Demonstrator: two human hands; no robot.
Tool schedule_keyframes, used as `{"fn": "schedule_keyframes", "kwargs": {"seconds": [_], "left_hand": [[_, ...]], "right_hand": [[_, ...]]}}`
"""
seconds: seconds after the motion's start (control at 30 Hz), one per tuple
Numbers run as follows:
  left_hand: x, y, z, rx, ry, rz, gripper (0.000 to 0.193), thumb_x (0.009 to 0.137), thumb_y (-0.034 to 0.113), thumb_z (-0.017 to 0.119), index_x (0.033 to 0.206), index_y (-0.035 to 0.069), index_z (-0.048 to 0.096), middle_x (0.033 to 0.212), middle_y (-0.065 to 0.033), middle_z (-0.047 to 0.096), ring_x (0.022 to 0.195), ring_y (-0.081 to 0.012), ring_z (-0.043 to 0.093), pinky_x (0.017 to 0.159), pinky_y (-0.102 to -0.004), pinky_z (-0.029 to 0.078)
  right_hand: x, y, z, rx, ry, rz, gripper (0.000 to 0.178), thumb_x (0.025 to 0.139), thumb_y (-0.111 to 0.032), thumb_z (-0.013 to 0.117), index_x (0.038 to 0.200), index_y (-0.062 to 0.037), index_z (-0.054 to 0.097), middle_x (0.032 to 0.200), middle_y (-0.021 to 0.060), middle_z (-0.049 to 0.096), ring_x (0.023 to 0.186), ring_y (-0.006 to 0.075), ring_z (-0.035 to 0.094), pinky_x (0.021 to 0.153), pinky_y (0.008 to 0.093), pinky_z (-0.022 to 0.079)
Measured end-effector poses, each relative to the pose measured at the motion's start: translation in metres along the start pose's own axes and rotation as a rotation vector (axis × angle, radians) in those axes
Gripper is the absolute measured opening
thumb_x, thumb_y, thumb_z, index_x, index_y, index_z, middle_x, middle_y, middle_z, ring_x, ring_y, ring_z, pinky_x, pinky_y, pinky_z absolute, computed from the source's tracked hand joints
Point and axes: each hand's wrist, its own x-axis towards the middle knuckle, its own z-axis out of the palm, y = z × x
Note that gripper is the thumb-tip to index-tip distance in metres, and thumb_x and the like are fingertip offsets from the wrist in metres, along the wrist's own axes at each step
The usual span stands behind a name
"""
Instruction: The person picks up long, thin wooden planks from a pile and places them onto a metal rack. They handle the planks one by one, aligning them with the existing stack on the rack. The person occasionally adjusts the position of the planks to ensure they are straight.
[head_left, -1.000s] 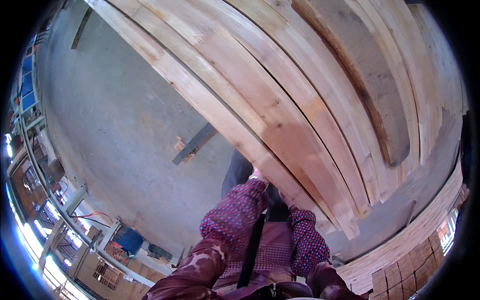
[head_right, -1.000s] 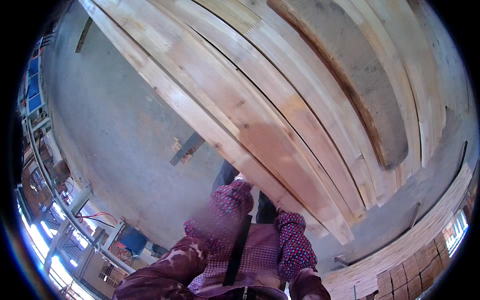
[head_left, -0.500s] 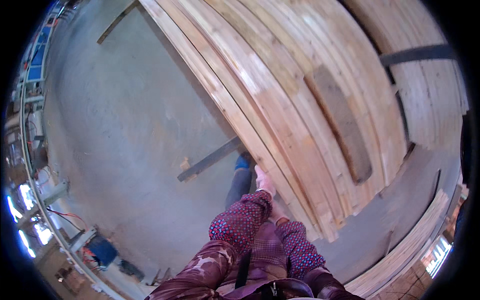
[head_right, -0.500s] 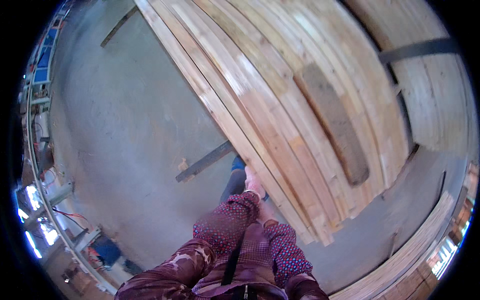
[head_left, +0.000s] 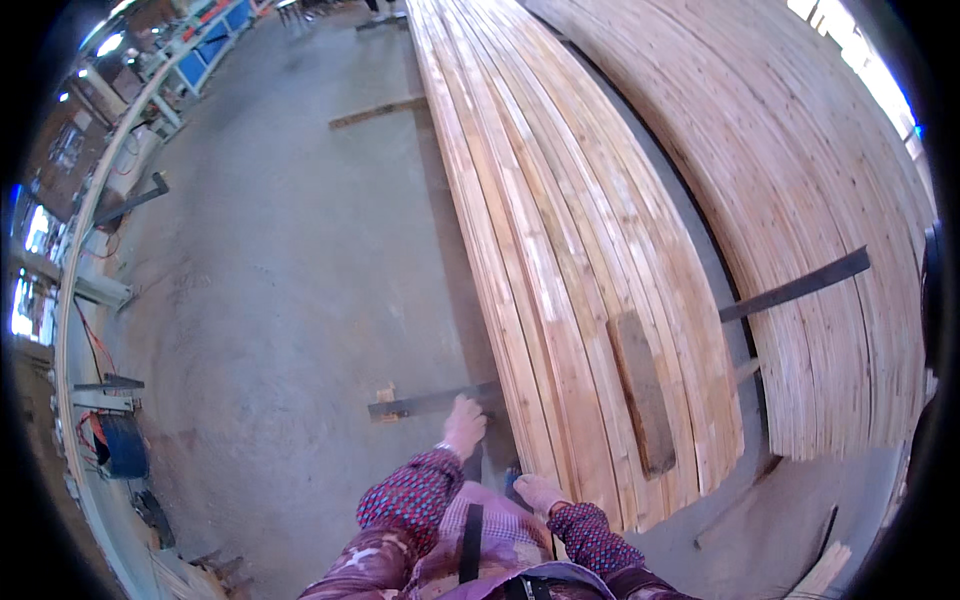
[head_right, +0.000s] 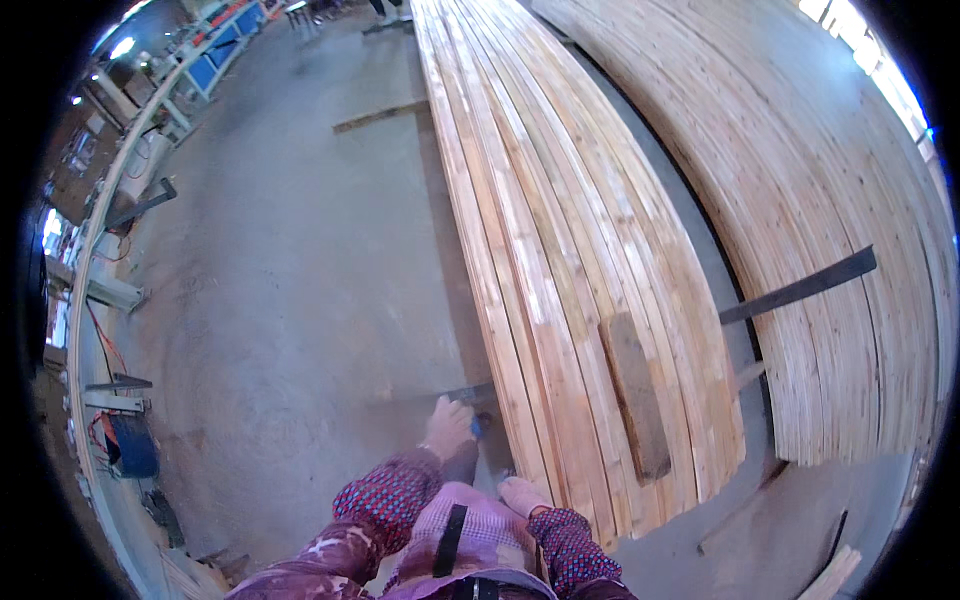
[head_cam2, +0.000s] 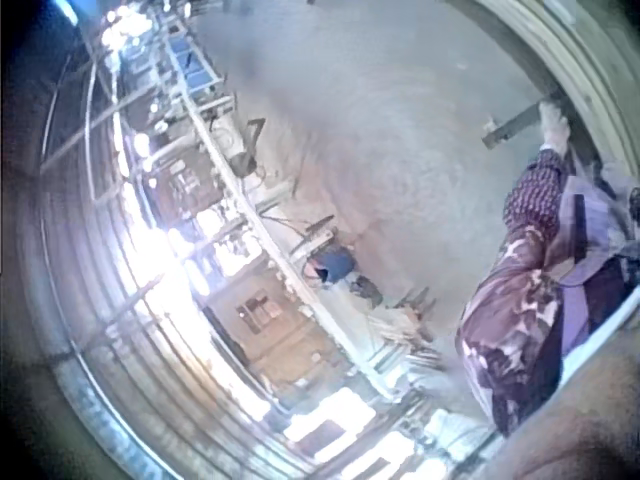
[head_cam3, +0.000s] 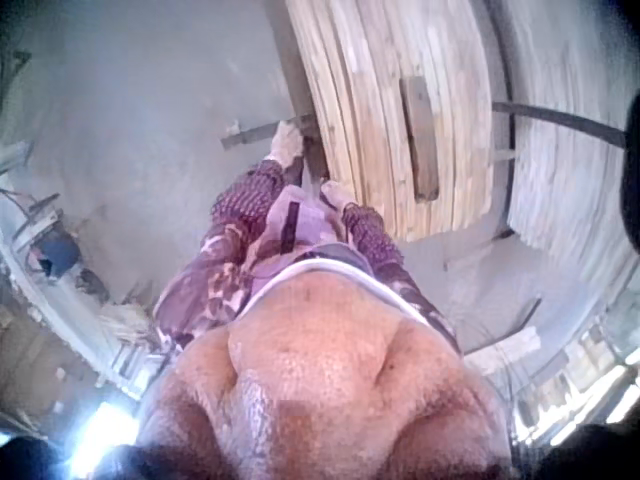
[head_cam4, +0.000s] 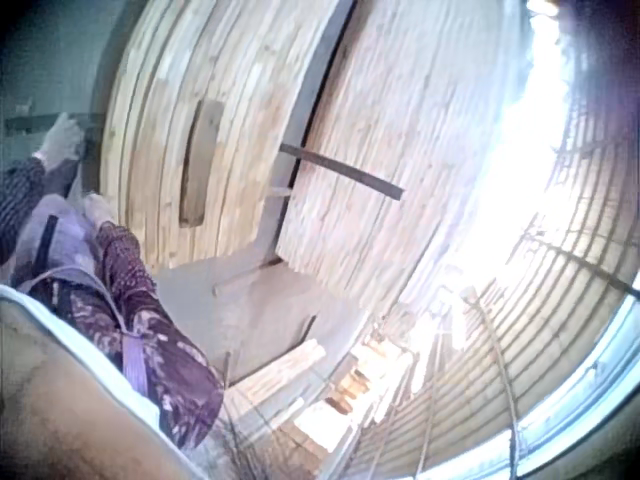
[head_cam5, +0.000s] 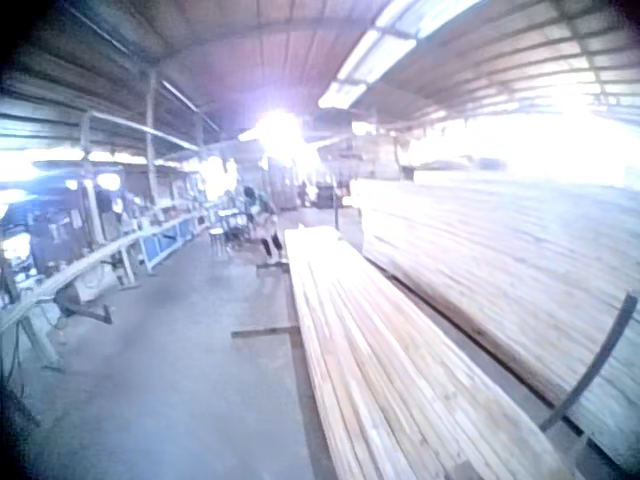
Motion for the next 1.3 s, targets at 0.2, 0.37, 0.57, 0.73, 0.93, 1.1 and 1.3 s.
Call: {"fn": "schedule_keyframes", "kwargs": {"seconds": [0.2,0.37,0.57,0.73,0.93,1.1,1.3], "left_hand": [[-0.164,0.025,0.086,-0.861,0.220,-0.623,0.014,0.092,0.028,0.053,0.094,0.018,0.062,0.097,-0.0039,0.064,0.100,-0.0243,0.058,0.087,-0.0447,0.045],[-0.296,0.129,0.179,-2.271,0.543,-1.418,0.043,0.095,0.055,0.048,0.104,0.016,0.063,0.104,-0.0105,0.066,0.102,-0.0308,0.060,0.086,-0.0459,0.050],[-0.372,0.177,0.196,-2.079,0.327,-1.620,0.052,0.098,0.057,0.044,0.116,0.011,0.062,0.120,-0.0170,0.066,0.116,-0.0356,0.060,0.093,-0.0474,0.048],[-0.423,0.154,0.196,-1.655,0.188,-1.462,0.052,0.102,0.049,0.040,0.120,0.006,0.062,0.125,-0.0191,0.065,0.114,-0.0348,0.062,0.095,-0.0425,0.048],[-0.520,0.068,0.219,-1.218,0.364,-1.215,0.049,0.097,0.036,0.053,0.130,0.000,0.053,0.128,-0.0247,0.061,0.117,-0.0423,0.058,0.097,-0.0489,0.047],[-0.590,-0.015,0.208,-1.555,0.361,-1.692,0.059,0.099,0.046,0.046,0.134,-0.001,0.053,0.131,-0.0216,0.061,0.114,-0.0383,0.057,0.099,-0.0457,0.044],[-0.677,-0.057,0.163,-1.767,0.508,-1.946,0.067,0.096,0.055,0.045,0.138,0.004,0.055,0.140,-0.0201,0.057,0.131,-0.0380,0.049,0.110,-0.0418,0.037]], "right_hand": [[-0.028,0.010,-0.002,0.049,-0.005,0.015,0.045,0.098,-0.035,0.042,0.114,-0.0012,0.067,0.115,0.0243,0.067,0.114,0.0417,0.061,0.099,0.0496,0.046],[-0.043,0.027,0.004,-0.185,-0.164,0.145,0.050,0.095,-0.038,0.045,0.124,-0.0027,0.064,0.134,0.0260,0.058,0.126,0.0404,0.055,0.102,0.0492,0.045],[-0.035,0.021,0.017,-0.501,-0.252,0.034,0.043,0.097,-0.034,0.045,0.125,-0.0094,0.066,0.124,0.0213,0.066,0.117,0.0373,0.063,0.097,0.0464,0.050],[0.015,-0.033,0.053,-0.727,-0.263,-0.116,0.032,0.093,-0.027,0.051,0.105,-0.0089,0.074,0.106,0.0219,0.071,0.102,0.0370,0.070,0.087,0.0506,0.055],[0.090,-0.211,0.114,-0.751,-0.202,-0.323,0.031,0.090,-0.031,0.059,0.103,-0.0061,0.072,0.104,0.0185,0.071,0.103,0.0375,0.068,0.087,0.0475,0.054],[0.080,-0.345,0.145,-0.568,-0.148,-0.625,0.029,0.093,-0.022,0.049,0.107,-0.0056,0.068,0.119,0.0213,0.066,0.114,0.0392,0.061,0.091,0.0478,0.052],[0.095,-0.348,0.198,-0.985,-0.406,-0.800,0.024,0.091,-0.018,0.053,0.098,-0.0067,0.072,0.104,0.0209,0.071,0.101,0.0371,0.068,0.085,0.0487,0.055]]}}
